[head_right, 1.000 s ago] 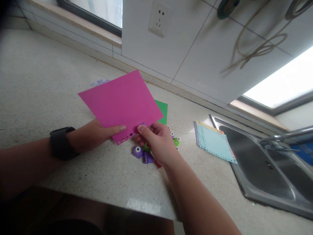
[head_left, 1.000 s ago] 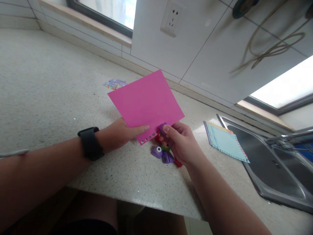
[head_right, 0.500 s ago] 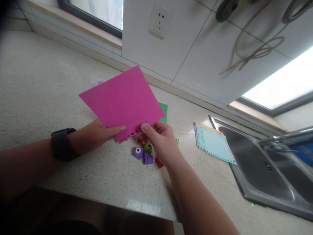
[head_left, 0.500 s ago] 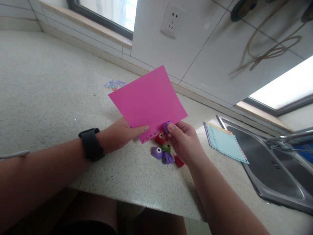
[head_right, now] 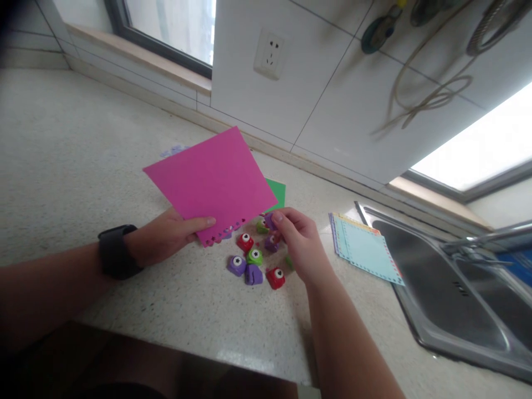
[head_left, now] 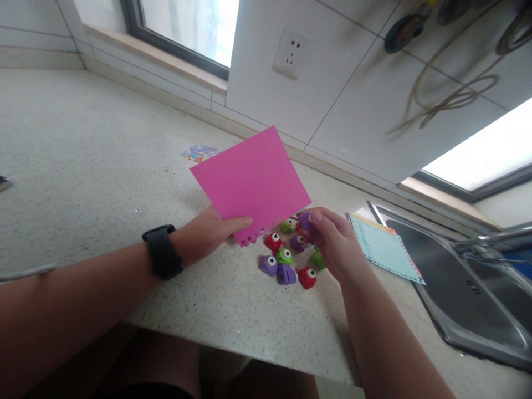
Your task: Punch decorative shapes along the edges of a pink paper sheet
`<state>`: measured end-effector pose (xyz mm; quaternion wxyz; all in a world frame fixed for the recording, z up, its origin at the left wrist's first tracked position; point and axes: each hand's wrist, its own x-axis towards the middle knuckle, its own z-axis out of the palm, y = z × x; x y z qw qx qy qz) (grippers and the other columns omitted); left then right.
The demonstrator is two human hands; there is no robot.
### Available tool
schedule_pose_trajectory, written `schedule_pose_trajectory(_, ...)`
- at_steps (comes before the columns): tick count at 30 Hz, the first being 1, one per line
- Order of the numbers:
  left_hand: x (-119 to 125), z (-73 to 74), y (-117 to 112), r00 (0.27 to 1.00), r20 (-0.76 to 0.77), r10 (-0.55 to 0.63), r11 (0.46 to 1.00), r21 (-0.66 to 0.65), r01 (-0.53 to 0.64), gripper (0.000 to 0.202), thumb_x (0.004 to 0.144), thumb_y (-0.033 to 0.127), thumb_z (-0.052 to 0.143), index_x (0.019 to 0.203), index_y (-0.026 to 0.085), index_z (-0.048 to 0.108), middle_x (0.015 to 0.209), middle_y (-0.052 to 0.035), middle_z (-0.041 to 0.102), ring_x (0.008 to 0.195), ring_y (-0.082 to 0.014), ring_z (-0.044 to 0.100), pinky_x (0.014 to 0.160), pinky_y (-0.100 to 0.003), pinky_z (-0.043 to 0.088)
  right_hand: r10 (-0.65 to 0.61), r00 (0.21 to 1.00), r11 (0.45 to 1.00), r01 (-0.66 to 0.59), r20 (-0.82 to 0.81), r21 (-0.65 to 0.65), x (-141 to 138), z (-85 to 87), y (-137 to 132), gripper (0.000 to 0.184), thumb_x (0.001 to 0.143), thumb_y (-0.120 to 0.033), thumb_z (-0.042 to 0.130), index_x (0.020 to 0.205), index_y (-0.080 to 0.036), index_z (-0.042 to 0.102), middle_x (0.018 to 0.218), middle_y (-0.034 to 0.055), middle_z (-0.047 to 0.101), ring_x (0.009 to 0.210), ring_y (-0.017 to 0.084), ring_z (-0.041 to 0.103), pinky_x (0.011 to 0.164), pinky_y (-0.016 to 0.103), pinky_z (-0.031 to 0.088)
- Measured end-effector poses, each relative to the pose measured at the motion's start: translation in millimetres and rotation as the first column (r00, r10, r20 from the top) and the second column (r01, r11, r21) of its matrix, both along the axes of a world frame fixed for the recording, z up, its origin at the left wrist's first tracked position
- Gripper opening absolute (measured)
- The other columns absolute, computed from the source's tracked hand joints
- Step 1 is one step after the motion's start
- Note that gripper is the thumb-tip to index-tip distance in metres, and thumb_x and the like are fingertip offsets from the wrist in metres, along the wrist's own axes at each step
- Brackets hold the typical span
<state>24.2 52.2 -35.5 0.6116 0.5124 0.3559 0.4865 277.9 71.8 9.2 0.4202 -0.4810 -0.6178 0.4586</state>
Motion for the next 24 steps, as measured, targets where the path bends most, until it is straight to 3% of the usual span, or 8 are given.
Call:
schedule_pose_trajectory(4,0.7,5.5,-1.0,0.991,0.132,-0.035,0.993,-0.111,0.05,0.023,0.087,0.027,0.068,0.107,0.016,0.072,0.092,-0.0068,0.078,0.075,-0.0196,0.073,0.071,-0.034,0.058,0.063,0.936,0.995,-0.087,0.345,0.054,9.1,6.3,-0.1,0.03,0.089,-0.05,0.069,0.094,-0.021,0.075,0.082,0.0041,0.069,0.073,0.018,0.061,0.067,0.034,0.047)
schedule_pose_trajectory(9,1.7,9.7,0.0,0.951,0.304,-0.056,0.981,-0.16,0.109,0.032,0.086,0.021,0.066,0.117,0.013,0.067,0.11,-0.0135,0.077,0.087,-0.0251,0.075,0.079,-0.041,0.06,0.084,0.813,0.981,-0.169,0.576,0.096,10.4,9.0,-0.1,0.032,0.09,-0.05,0.066,0.101,-0.021,0.076,0.092,0.0075,0.073,0.076,0.021,0.062,0.069,0.038,0.048)
schedule_pose_trajectory(14,0.6,6.6,3.4,0.925,0.374,-0.064,0.972,-0.187,0.143,0.036,0.088,0.017,0.059,0.121,0.005,0.065,0.117,-0.0216,0.074,0.1,-0.0327,0.074,0.086,-0.048,0.058,0.022,0.737,0.981,-0.144,0.675,0.126,10.0,2.6,0.8,0.042,0.088,-0.054,0.067,0.117,-0.023,0.073,0.093,0.0096,0.071,0.079,0.024,0.064,0.07,0.041,0.05)
schedule_pose_trajectory(18,-0.6,5.8,4.4,0.918,0.391,-0.07,0.968,-0.195,0.157,0.04,0.087,0.015,0.055,0.124,0.002,0.063,0.115,-0.0243,0.074,0.105,-0.0358,0.072,0.09,-0.052,0.056,0.015,0.669,0.966,-0.201,0.743,0.162,9.0,0.6,1.0,0.032,0.09,-0.051,0.066,0.106,-0.024,0.073,0.097,0.01,0.07,0.09,0.026,0.065,0.08,0.044,0.051)
schedule_pose_trajectory(24,-0.6,6.6,4.5,0.911,0.4,-0.104,0.968,-0.17,0.185,0.042,0.086,0.014,0.051,0.125,0.001,0.062,0.118,-0.0266,0.072,0.108,-0.0367,0.07,0.092,-0.052,0.054,0.022,0.589,0.958,-0.244,0.808,0.152,5.8,4.1,-2.2,0.024,0.093,-0.046,0.065,0.096,-0.023,0.068,0.093,0.0091,0.068,0.09,0.026,0.063,0.08,0.043,0.05)
